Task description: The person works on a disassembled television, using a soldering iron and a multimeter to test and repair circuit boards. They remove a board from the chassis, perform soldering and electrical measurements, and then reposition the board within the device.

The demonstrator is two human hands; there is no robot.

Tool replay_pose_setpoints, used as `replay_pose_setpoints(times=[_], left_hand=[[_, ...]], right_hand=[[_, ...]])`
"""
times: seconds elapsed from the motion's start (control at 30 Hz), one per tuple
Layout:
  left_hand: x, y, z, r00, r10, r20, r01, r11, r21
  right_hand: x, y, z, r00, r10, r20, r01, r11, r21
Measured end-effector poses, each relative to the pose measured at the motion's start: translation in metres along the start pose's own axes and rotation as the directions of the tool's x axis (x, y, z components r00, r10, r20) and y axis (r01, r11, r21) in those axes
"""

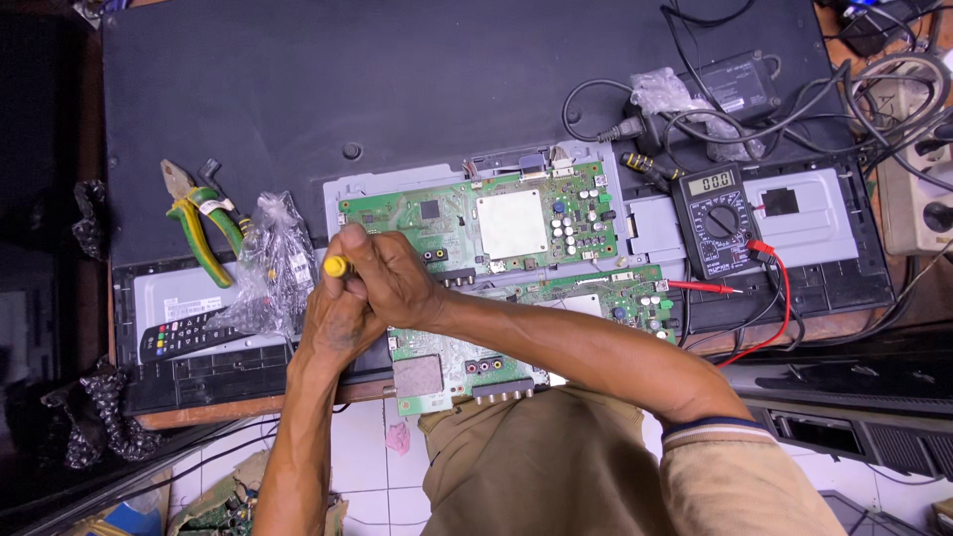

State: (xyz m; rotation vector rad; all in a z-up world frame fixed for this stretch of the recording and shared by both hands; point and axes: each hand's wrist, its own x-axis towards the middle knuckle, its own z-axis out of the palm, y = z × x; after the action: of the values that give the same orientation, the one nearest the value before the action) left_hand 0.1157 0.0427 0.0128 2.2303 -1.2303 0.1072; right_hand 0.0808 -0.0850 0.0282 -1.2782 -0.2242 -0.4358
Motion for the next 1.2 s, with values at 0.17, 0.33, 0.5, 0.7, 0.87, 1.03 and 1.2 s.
replay_pose_setpoints(times=[0.17,0.33,0.5,0.7,0.87,1.03,1.2], left_hand=[[-0.022,-0.066,0.052,0.996,-0.015,0.087,0.007,0.996,0.089],[-0.024,-0.065,0.049,0.991,-0.042,0.129,0.031,0.996,0.089],[-0.003,-0.033,0.023,0.991,-0.020,0.131,0.006,0.994,0.105],[0.010,-0.016,0.018,0.986,0.120,0.112,-0.120,0.993,-0.010],[0.060,0.019,0.006,0.983,0.154,0.102,-0.131,0.970,-0.203],[0.101,0.008,0.048,0.980,0.193,0.049,-0.167,0.931,-0.324],[0.118,-0.001,0.074,0.981,0.104,0.163,-0.063,0.968,-0.242]], right_hand=[[0.002,0.014,-0.003,0.995,-0.104,0.009,0.103,0.993,0.054],[0.009,0.018,-0.002,0.994,-0.112,0.017,0.108,0.985,0.131],[0.012,-0.008,0.000,1.000,-0.006,-0.008,0.006,0.999,0.053],[0.011,-0.016,-0.021,0.976,-0.147,-0.159,0.167,0.979,0.118],[0.035,-0.071,-0.083,0.950,-0.256,-0.178,0.264,0.964,0.021],[0.057,-0.072,-0.112,0.950,-0.166,-0.264,0.203,0.972,0.120],[0.061,-0.045,-0.119,0.955,-0.095,-0.282,0.120,0.990,0.073]])
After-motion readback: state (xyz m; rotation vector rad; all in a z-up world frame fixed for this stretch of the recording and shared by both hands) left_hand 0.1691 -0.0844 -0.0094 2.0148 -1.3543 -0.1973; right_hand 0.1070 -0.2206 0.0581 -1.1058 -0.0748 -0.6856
